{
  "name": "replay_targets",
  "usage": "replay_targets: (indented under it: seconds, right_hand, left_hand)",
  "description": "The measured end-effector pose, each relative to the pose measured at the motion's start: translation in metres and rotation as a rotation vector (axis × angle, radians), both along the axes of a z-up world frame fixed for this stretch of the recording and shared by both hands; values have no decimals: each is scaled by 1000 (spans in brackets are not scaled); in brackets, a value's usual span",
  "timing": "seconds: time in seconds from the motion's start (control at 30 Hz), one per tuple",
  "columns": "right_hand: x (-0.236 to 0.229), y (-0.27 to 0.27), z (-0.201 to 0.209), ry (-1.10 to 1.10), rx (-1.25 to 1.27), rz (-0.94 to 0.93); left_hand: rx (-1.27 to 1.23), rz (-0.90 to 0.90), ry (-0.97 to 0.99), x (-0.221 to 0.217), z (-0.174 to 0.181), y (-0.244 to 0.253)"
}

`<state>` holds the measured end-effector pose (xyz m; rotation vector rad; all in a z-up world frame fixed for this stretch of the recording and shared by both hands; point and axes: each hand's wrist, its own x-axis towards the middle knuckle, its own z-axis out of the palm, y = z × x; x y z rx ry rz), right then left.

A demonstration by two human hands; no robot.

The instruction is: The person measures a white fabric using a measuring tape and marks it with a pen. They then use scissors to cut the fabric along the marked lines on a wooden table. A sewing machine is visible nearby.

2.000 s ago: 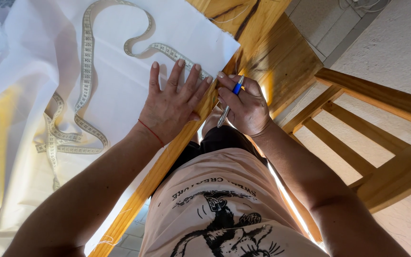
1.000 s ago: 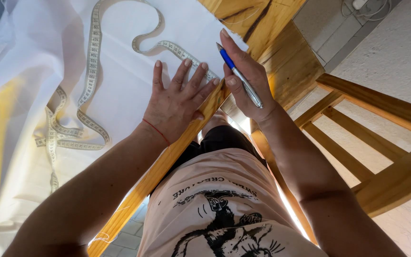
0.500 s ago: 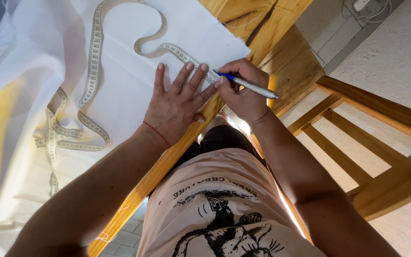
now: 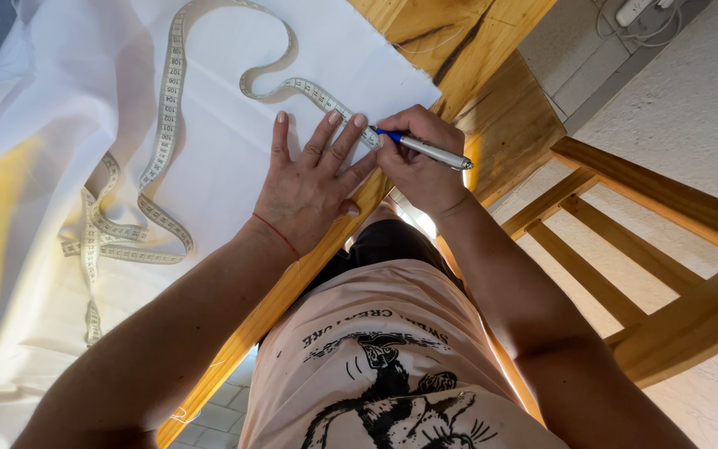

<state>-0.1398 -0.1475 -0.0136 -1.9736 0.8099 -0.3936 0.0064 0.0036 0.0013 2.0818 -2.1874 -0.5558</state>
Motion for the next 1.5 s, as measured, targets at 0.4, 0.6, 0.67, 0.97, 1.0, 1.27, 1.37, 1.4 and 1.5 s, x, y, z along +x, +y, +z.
replay_targets:
  seconds: [0.4,0.6,0.67,0.97,1.0,1.27,1.37,1.4,1.5]
  right_hand:
    - [2,1,0,14,-10,-13]
    - [2,1,1,7,-33,-25]
    - [2,2,1,4,-8,-28]
    - [2,2,2,31,-20,-35]
    - [3,2,4,-32,94,-75]
    - [-20,4,2,-299,186,-224]
    - [-26,16,1,-298,101,-217]
    - [-26,18,12,-215,121,-171]
    - [-21,21,30,-85,177,-109]
  left_hand:
    - [-17,5,16,1,1,0]
    - [-8,6,23,0,1,0]
    - [-18,10,26,1,0,0]
    - [-56,10,5,0,-2,1]
    - [-11,4,3,-1,-1,1]
    - [163,66,119,-10,3,1]
    - [105,69,65,-12,6,4]
    - [66,80,60,-13,7,4]
    - [-56,136,24,-22,-5,9]
